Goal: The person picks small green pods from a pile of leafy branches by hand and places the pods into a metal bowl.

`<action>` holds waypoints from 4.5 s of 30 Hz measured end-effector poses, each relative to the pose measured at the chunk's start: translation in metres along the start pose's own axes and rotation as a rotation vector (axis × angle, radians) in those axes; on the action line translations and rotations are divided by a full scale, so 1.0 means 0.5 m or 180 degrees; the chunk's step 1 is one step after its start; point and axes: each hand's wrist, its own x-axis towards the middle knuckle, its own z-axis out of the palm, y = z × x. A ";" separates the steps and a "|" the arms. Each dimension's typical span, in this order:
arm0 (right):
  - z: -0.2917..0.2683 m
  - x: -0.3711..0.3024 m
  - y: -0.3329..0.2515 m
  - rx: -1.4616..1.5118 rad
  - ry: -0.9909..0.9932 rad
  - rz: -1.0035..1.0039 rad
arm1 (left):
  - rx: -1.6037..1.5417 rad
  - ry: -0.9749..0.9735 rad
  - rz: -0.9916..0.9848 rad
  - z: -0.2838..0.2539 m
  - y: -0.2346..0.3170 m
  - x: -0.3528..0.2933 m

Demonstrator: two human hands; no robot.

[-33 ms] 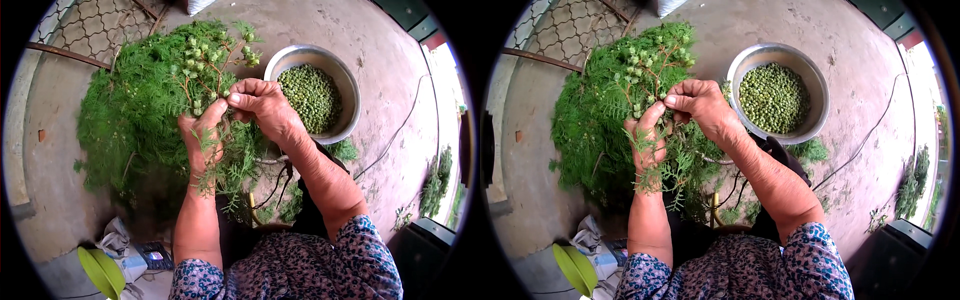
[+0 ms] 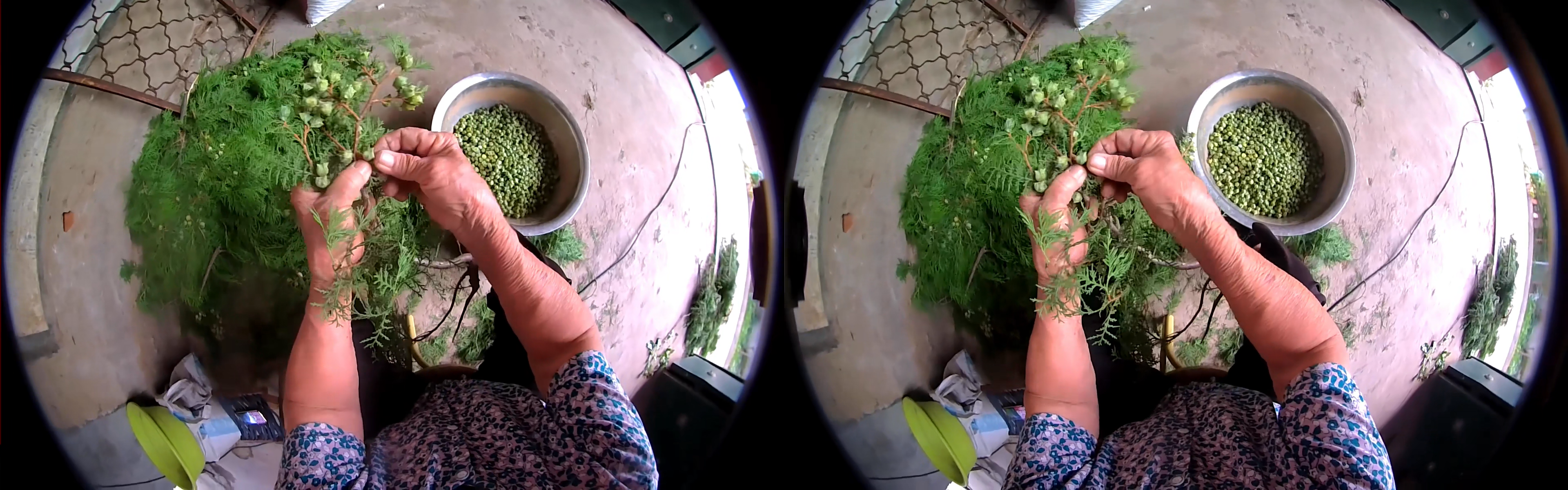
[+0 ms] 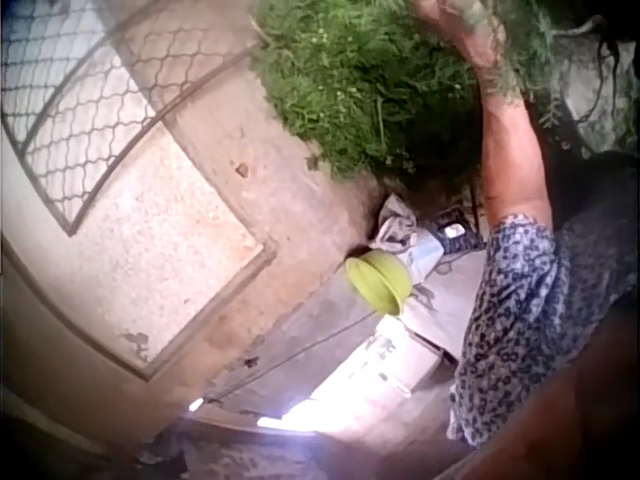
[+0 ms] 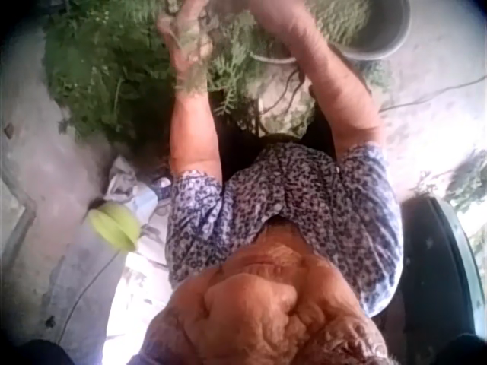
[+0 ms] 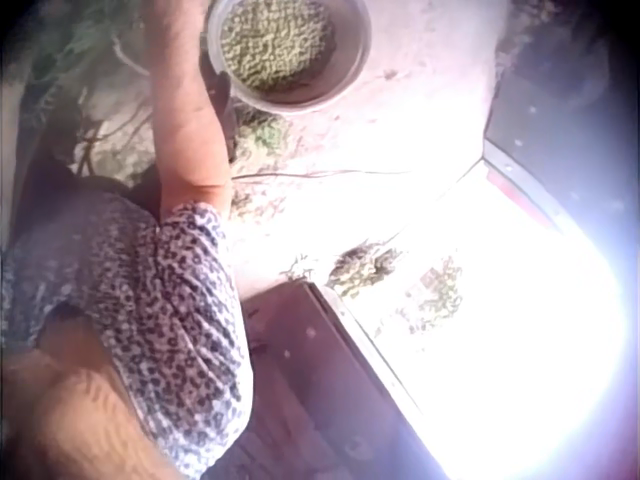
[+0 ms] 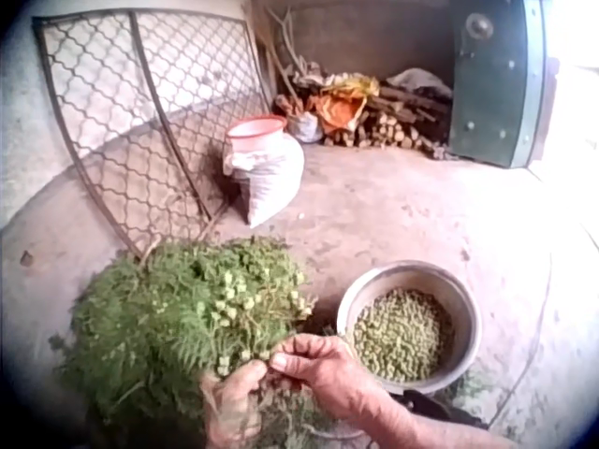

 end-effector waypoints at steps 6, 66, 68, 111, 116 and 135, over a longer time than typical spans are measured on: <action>-0.004 0.004 0.001 0.0695 -0.0378 0.0222 | -0.0402 -0.0131 -0.0114 -0.003 0.002 0.001; 0.003 -0.003 0.033 0.0886 0.0049 0.0386 | -0.0256 -0.0558 -0.0285 -0.016 -0.030 0.012; -0.003 -0.004 0.035 0.0979 -0.0134 0.0360 | -0.0695 -0.0342 -0.0563 -0.011 -0.026 0.013; 0.016 -0.014 -0.025 -0.2098 0.0220 -0.1660 | -0.0402 -0.0290 0.0567 0.007 -0.056 -0.022; 0.001 -0.013 -0.023 -0.1307 0.0204 -0.0785 | -0.0186 -0.0562 0.0254 0.018 -0.027 -0.012; 0.018 -0.021 0.011 -0.2728 0.0013 -0.1630 | -0.0300 -0.0315 0.0373 -0.021 -0.036 0.016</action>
